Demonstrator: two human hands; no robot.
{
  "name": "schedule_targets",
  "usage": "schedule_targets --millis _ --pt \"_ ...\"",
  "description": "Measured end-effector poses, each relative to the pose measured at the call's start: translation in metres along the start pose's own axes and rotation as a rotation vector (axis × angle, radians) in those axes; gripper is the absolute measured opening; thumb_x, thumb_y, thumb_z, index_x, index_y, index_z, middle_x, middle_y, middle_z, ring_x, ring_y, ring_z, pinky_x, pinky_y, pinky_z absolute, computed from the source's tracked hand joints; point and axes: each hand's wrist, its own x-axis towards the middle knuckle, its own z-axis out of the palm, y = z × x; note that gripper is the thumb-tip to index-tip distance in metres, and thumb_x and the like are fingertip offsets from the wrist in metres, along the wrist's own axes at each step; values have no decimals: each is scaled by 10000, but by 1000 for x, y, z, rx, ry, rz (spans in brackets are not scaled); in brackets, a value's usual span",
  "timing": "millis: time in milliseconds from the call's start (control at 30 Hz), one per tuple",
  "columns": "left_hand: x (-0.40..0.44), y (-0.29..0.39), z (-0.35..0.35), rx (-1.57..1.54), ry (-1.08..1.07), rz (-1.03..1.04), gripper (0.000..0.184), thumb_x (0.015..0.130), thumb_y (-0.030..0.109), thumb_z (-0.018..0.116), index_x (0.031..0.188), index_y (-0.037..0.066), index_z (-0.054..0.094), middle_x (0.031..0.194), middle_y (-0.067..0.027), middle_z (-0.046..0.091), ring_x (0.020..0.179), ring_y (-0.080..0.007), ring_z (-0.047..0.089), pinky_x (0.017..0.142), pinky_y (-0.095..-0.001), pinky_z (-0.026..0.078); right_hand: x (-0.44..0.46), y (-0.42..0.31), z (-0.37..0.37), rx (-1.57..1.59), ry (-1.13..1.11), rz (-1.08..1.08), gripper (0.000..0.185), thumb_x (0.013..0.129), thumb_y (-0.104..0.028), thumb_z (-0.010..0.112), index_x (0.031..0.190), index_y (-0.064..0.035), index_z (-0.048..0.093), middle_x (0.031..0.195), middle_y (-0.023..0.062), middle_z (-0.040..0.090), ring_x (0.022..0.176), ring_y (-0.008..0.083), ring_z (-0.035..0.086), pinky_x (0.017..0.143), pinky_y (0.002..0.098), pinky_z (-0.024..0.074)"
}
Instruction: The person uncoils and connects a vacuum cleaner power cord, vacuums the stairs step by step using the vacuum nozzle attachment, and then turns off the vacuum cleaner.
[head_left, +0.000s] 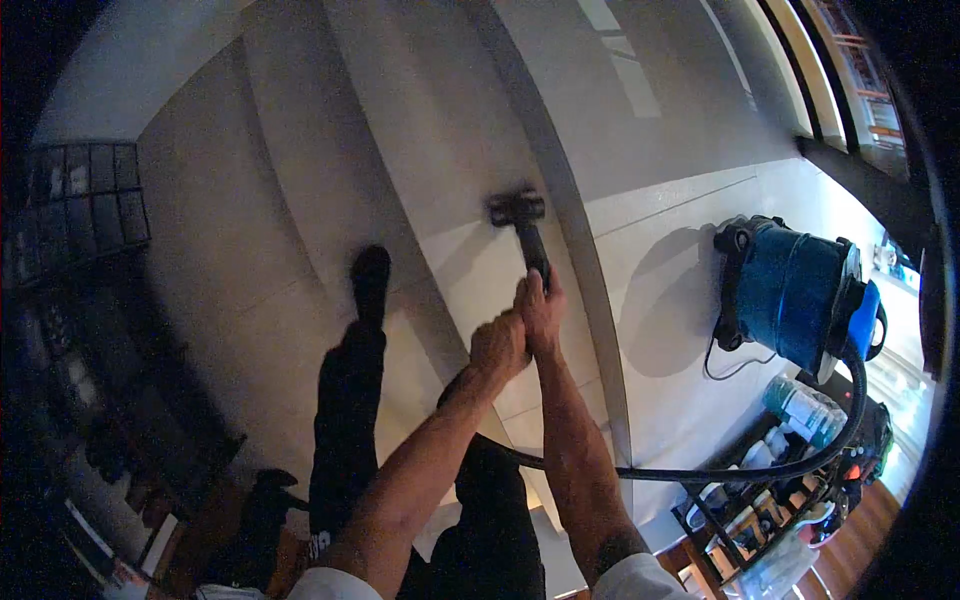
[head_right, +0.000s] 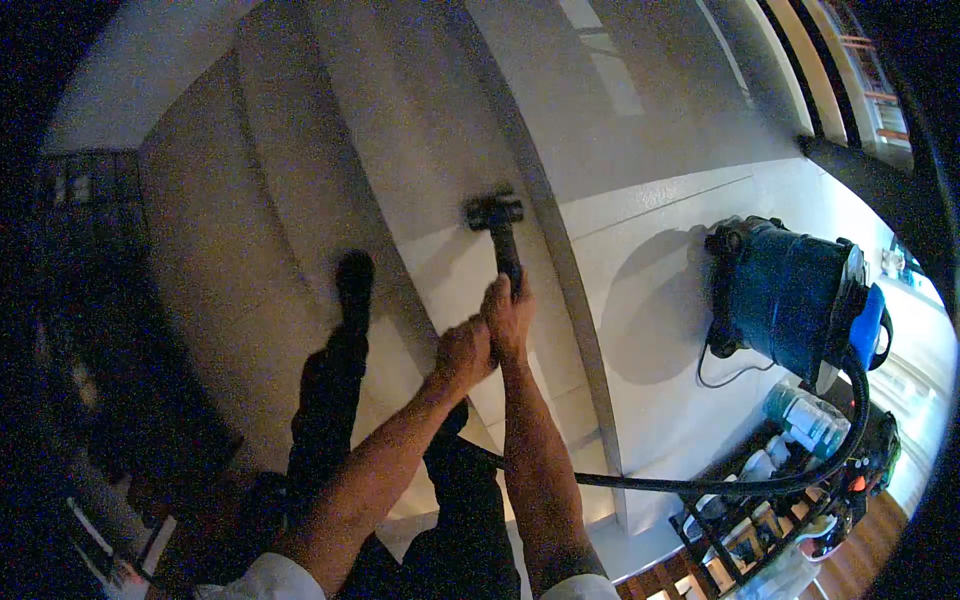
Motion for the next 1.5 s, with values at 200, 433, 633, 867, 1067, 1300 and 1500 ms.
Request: schedule_targets --millis 200,433,633,867,1067,1300,1500 --pt "114 -1 -110 18 96 52 383 735 259 710 935 -45 592 828 -212 648 742 -381 658 692 -464 535 108 -95 85 -98 -19 -97 193 932 -221 543 963 -32 526 664 28 542 547 113 499 476 273 420" --pt "213 -29 -229 117 183 81 325 759 257 702 893 -26 616 819 -196 662 736 -332 680 661 -431 552 220 -142 190 -301 47 -293 405 891 -340 555 999 48 598 760 138 618 680 187 563 607 371 471" --pt "282 -54 -281 59 237 68 294 748 259 698 868 7 604 764 -192 654 679 -361 661 644 -477 538 289 -186 254 -199 -46 -215 416 873 -362 588 993 36 596 744 128 608 688 188 570 621 375 480" --pt "85 -51 -212 -104 -140 -32 759 761 125 656 1423 -4 309 995 -201 661 707 -326 667 574 -441 554 83 -95 172 -316 34 181 482 946 -306 544 1297 19 488 803 65 613 677 108 563 579 291 477" --pt "130 -97 -269 -2 -86 -167 376 792 179 666 1097 -1 540 858 -199 645 749 -352 666 652 -481 534 125 -154 272 -230 -104 121 459 946 -241 534 1323 5 441 844 78 589 736 166 554 668 327 486" --pt "221 -116 -325 135 113 -80 330 833 289 653 952 -18 618 856 -206 667 799 -348 677 673 -466 533 226 -167 335 -193 -265 -88 343 959 -258 506 1180 4 510 794 72 566 673 157 534 589 319 459" --pt "65 -55 -207 -112 -53 -119 320 754 170 694 989 -31 613 887 -204 673 772 -342 682 655 -445 556 69 -92 183 -298 -78 148 447 945 -272 554 1265 30 476 715 50 577 605 127 537 521 289 458"
